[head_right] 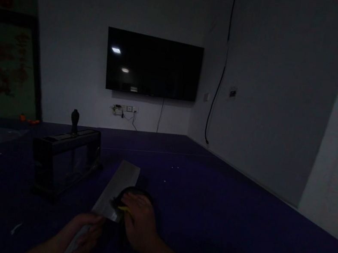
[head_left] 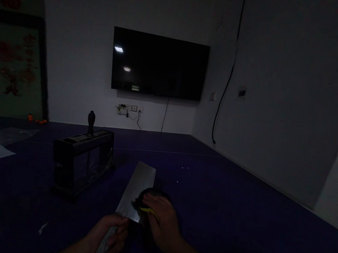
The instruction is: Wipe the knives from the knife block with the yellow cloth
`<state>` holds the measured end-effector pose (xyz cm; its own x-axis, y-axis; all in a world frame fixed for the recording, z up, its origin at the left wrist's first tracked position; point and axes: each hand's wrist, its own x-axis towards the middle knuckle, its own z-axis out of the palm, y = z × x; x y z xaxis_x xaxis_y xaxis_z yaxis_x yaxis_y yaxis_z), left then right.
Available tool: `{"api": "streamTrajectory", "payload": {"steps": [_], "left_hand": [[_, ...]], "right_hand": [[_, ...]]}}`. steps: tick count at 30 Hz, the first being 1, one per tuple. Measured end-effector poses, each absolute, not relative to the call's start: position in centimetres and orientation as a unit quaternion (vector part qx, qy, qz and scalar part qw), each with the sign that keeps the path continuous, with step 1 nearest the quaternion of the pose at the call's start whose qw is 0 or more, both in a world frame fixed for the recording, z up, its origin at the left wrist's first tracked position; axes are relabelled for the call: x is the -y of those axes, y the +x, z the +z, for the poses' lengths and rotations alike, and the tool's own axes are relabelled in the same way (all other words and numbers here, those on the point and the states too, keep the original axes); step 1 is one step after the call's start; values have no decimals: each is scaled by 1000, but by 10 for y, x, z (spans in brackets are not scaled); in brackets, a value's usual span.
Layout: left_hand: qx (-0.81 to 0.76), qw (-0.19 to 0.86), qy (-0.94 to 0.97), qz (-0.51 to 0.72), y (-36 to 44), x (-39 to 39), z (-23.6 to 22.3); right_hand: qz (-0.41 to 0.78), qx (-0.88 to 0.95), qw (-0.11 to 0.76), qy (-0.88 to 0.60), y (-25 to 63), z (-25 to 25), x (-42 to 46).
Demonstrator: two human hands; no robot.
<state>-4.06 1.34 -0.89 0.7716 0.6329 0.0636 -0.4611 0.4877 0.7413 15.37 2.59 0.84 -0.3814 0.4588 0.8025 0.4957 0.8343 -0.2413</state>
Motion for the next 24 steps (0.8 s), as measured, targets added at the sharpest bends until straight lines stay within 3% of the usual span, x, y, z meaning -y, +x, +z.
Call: {"api": "streamTrajectory", "payload": {"steps": [16, 24], "left_hand": [[-187, 808, 484, 279, -38, -15, -16], [-196, 814, 447, 314, -38, -7, -19]], "right_hand": [[-42, 733, 541, -411, 159, 2, -48], [-48, 736, 551, -390, 163, 4, -47]]}}
